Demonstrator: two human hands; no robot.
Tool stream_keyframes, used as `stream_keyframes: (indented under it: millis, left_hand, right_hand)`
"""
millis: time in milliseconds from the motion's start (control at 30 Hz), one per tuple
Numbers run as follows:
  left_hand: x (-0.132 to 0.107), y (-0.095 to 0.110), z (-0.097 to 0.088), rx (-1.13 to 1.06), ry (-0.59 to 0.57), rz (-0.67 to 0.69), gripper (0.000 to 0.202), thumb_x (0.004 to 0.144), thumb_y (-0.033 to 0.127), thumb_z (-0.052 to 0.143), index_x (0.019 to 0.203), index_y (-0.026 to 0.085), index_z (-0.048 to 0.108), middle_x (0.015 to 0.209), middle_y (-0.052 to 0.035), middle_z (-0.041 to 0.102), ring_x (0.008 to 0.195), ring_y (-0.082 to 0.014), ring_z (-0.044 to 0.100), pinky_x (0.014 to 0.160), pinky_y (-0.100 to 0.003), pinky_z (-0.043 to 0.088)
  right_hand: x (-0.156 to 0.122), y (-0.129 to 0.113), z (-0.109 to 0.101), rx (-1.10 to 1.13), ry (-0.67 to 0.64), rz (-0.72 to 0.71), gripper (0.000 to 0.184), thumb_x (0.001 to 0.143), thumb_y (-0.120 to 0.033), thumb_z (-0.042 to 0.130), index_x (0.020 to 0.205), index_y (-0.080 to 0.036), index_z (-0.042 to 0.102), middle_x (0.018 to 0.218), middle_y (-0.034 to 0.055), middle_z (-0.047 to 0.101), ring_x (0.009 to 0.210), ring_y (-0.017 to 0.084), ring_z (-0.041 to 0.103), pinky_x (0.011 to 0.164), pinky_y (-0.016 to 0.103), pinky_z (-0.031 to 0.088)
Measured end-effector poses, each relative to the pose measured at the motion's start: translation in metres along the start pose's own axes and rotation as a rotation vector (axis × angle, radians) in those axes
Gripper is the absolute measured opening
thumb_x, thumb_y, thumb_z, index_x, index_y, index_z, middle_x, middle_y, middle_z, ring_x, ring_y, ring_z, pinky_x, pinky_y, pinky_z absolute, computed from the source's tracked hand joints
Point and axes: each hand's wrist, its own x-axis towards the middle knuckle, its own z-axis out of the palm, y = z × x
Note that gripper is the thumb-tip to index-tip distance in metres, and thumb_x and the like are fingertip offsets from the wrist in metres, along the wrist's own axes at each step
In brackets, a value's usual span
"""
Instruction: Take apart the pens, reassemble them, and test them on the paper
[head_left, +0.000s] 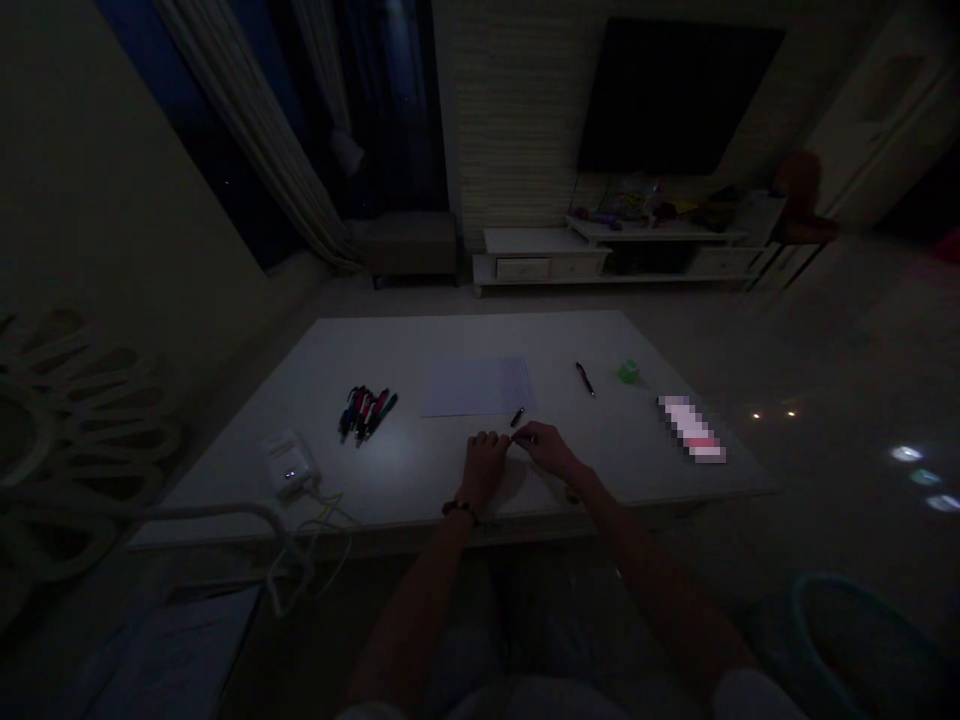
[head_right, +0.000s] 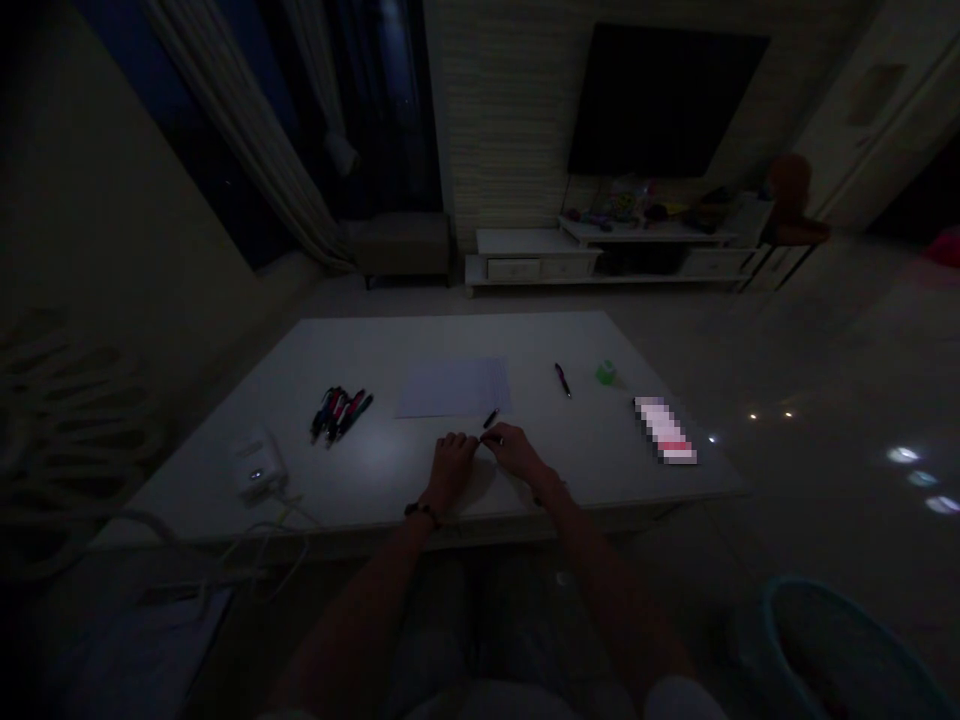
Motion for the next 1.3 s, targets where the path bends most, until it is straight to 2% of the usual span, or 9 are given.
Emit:
stream_keyframes:
  millis: [167,300,500,600,700,833,1000,1133,1300]
  left_hand:
    - [0.000,-0.002,0.001,-0.015,0.005,-0.004,0.019,0.090,0.020,0.039,0.102,0.022,0.053,0.094,-0.0062,0.054,0.089,-0.0207,0.046,0.076,-0.035,0.033]
    - [0.001,-0.003,0.001,-0.032,-0.001,-0.031,0.017,0.088,0.019,0.041,0.101,0.021,0.053,0.093,-0.0068,0.054,0.089,-0.0209,0.046,0.075,-0.035,0.033]
    - [0.002,-0.003,0.000,-0.032,0.035,-0.140,0.017,0.088,0.017,0.041,0.099,0.021,0.053,0.093,-0.0071,0.054,0.088,-0.0212,0.046,0.075,-0.035,0.033]
    - [0.002,-0.003,-0.002,-0.023,0.046,-0.155,0.017,0.089,0.019,0.040,0.099,0.021,0.053,0.092,-0.0070,0.054,0.087,-0.0212,0.045,0.075,-0.035,0.032]
    - [0.002,-0.003,-0.002,-0.012,0.045,-0.144,0.017,0.088,0.019,0.041,0.101,0.021,0.053,0.092,-0.0067,0.054,0.087,-0.0214,0.045,0.075,-0.034,0.033]
    - [0.002,-0.002,-0.003,-0.008,0.027,-0.154,0.017,0.088,0.019,0.042,0.101,0.021,0.054,0.093,-0.0073,0.054,0.088,-0.0218,0.045,0.075,-0.035,0.033]
    - [0.003,-0.001,-0.002,-0.008,0.024,-0.150,0.018,0.088,0.019,0.041,0.100,0.021,0.054,0.093,-0.0073,0.054,0.089,-0.0217,0.045,0.076,-0.035,0.032]
    - [0.002,-0.002,-0.002,-0.015,0.018,-0.128,0.018,0.088,0.019,0.041,0.100,0.022,0.054,0.093,-0.0072,0.053,0.089,-0.0218,0.045,0.076,-0.035,0.033]
    - [0.002,-0.002,-0.004,-0.011,0.013,-0.123,0.018,0.088,0.019,0.042,0.101,0.022,0.053,0.094,-0.0070,0.053,0.090,-0.0217,0.045,0.076,-0.036,0.033]
  right_hand:
    - [-0.001,-0.003,0.005,0.055,0.026,0.054,0.015,0.077,-0.024,0.059,0.087,-0.019,0.069,0.084,0.0047,0.069,0.077,0.016,0.063,0.074,0.029,0.048]
    - [-0.002,0.009,-0.007,0.117,0.000,0.082,0.040,0.073,-0.023,0.063,0.113,-0.019,0.060,0.090,0.0042,0.067,0.074,0.014,0.061,0.068,0.027,0.048]
    - [0.019,0.045,-0.018,-0.315,0.048,-0.014,0.029,0.078,-0.015,0.058,0.104,-0.021,0.066,0.094,0.0078,0.059,0.089,0.018,0.054,0.082,0.032,0.042]
    - [0.041,0.050,-0.009,-0.498,-0.012,-0.075,0.026,0.077,-0.018,0.061,0.103,-0.023,0.067,0.103,0.0104,0.057,0.099,0.022,0.049,0.086,0.034,0.039]
    - [0.057,0.049,-0.005,-0.565,-0.044,-0.108,0.014,0.076,-0.022,0.065,0.089,-0.022,0.070,0.107,0.0103,0.058,0.105,0.024,0.047,0.087,0.036,0.037]
    - [0.052,0.049,-0.016,-0.411,-0.013,-0.031,0.011,0.077,-0.021,0.061,0.087,-0.020,0.066,0.095,0.0077,0.065,0.094,0.021,0.056,0.082,0.032,0.040]
    - [0.014,0.041,-0.036,-0.083,0.082,-0.033,0.017,0.082,-0.026,0.054,0.094,-0.020,0.065,0.090,0.0040,0.069,0.083,0.017,0.062,0.078,0.029,0.046]
    - [-0.002,0.025,-0.042,-0.063,0.107,-0.098,0.018,0.081,-0.028,0.055,0.092,-0.020,0.067,0.091,0.0054,0.069,0.083,0.017,0.063,0.079,0.031,0.047]
    - [0.001,0.012,-0.042,-0.125,0.051,-0.148,0.016,0.080,-0.026,0.057,0.090,-0.021,0.068,0.088,0.0050,0.069,0.080,0.017,0.063,0.077,0.030,0.047]
